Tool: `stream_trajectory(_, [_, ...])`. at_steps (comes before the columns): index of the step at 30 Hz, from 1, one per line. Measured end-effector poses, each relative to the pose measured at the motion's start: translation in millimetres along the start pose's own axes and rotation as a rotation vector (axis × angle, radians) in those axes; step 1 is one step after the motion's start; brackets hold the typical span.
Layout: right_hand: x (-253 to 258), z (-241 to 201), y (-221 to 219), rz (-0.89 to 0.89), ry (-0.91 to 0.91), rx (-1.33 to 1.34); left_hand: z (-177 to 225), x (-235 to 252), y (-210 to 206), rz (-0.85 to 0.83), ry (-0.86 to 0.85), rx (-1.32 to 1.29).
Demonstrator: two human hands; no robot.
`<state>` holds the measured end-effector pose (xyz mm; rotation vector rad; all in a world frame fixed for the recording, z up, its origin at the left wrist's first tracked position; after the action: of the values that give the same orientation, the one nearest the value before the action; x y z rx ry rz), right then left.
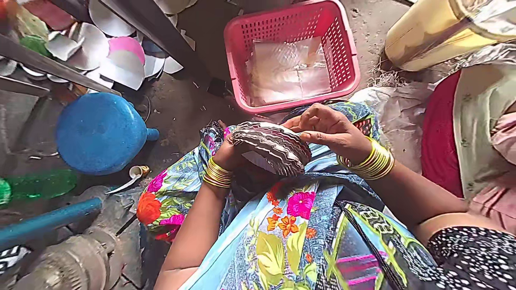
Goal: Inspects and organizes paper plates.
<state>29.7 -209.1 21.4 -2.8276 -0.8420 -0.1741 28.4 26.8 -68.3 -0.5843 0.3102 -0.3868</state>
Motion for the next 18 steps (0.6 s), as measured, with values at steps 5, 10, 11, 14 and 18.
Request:
stream_trajectory(5, [-2,-1,1,0.012,-0.001,0.004,2,2,-4,0.001,0.005,0.011])
stream_trajectory(10, [-2,-4,1,0.018,0.078,-0.038,0,2,-1,-0.037,-0.008,0.007])
stream_trajectory(11, [-2,-6,1,0.031,0.094,-0.078,0,1,-1,-0.034,-0.015,0.023])
stream_trajectory(14, [-2,-12,-1,0.047,0.160,-0.226,0,1,-1,-0.017,-0.004,0.007])
stream_trajectory(18, [-4,-15,-4,0.069,0.191,-0.327,-4,1,3,-0.004,0.013,-0.013])
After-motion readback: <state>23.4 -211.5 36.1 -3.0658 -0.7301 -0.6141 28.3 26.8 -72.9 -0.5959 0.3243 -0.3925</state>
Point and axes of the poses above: each hand's wrist, its own x-axis towards the middle knuckle, its own y-axis out of the back of the hand, z = x × y, the point moved 5 cm from there along x, towards the middle knuckle, and after that the axes turned 7 degrees about -x, right-handed, at the moved point
